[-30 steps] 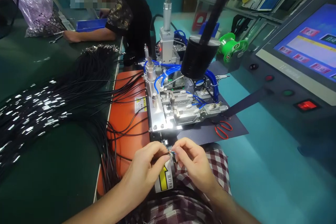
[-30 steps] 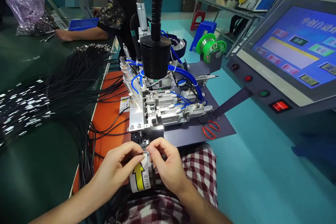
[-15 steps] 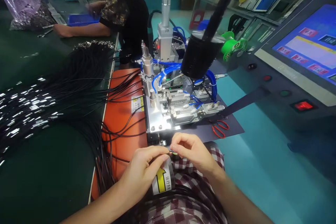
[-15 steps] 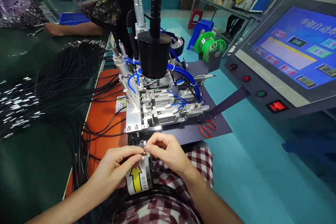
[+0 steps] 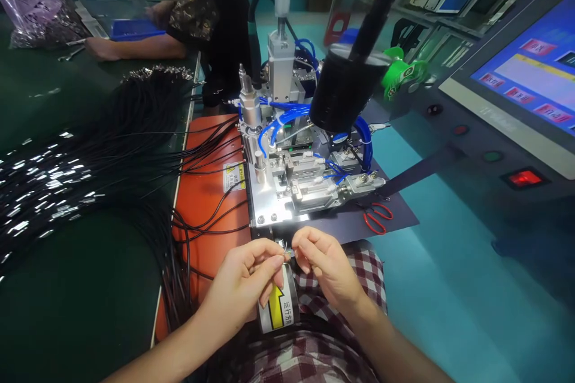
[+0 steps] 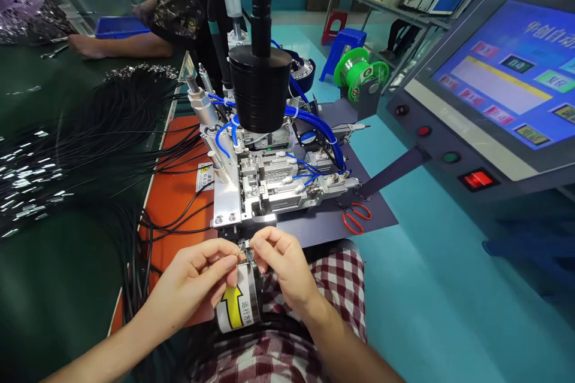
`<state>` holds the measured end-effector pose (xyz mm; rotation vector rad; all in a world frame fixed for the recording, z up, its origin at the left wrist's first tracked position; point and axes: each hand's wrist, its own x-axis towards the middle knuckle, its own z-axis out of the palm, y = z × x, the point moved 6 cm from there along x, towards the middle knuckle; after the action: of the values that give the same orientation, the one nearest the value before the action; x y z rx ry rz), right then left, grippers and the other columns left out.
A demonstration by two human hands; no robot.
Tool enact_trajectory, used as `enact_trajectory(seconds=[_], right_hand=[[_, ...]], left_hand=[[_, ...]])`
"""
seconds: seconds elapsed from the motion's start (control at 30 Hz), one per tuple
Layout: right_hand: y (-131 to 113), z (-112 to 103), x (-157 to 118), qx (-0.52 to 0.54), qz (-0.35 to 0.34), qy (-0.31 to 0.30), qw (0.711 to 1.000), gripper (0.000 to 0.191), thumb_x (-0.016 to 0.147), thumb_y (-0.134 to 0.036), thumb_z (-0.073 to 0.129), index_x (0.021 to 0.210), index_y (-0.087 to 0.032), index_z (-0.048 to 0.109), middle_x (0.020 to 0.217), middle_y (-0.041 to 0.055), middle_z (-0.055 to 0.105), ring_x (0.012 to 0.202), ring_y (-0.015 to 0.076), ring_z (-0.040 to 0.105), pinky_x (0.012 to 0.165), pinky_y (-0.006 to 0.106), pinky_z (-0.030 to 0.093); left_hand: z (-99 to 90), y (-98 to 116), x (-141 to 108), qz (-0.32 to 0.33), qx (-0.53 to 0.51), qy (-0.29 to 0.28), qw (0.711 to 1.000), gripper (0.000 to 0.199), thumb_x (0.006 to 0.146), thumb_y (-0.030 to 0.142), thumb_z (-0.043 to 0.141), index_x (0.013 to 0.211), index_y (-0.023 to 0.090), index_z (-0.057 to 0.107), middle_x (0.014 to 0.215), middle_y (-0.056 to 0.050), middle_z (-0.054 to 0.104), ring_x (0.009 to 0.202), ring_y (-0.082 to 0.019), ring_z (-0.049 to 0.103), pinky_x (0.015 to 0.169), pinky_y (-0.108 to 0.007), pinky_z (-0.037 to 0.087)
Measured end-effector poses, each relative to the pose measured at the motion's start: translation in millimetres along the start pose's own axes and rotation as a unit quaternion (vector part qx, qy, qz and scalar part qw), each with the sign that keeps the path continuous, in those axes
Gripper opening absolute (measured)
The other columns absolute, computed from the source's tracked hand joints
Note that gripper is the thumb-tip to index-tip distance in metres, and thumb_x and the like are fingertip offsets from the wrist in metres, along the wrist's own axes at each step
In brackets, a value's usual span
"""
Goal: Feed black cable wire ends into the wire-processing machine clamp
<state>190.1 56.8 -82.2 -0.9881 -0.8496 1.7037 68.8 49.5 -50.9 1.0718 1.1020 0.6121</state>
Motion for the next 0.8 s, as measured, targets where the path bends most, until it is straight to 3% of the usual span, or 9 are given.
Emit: enact_trajectory(seconds=[0.53,0.8], right_hand=[[3.7,6.5,-3.5,0.033,0.006,-0.002,0.999,0.019,0.075,-0.028,0.070,0.075,-0.017,0.053,0.061,-0.0068,0.044,0.048,0.0051,0.034,0.046,0.020,0.025],[9.6,5.2,-18.5,-0.107,-0.044,0.049,0.992,0.016,0.082,-0.032,0.061,0.076,-0.018,0.057,0.060,-0.0037,0.049,0.048,0.0082,0.037,0.045,0.022,0.031]], left_hand=[[-1.5,-4.8,0.7,-0.036,-0.027,0.003,0.999,0.024,0.082,0.036,0.055,0.077,0.013,0.056,0.056,0.001,0.057,0.036,-0.004,0.034,0.035,-0.016,0.022],[-1.3,-10.5,2.4,-0.027,-0.045,0.012,0.999,0.023,0.081,0.036,0.058,0.087,0.014,0.053,0.056,0.003,0.054,0.039,-0.004,0.035,0.037,-0.016,0.024]])
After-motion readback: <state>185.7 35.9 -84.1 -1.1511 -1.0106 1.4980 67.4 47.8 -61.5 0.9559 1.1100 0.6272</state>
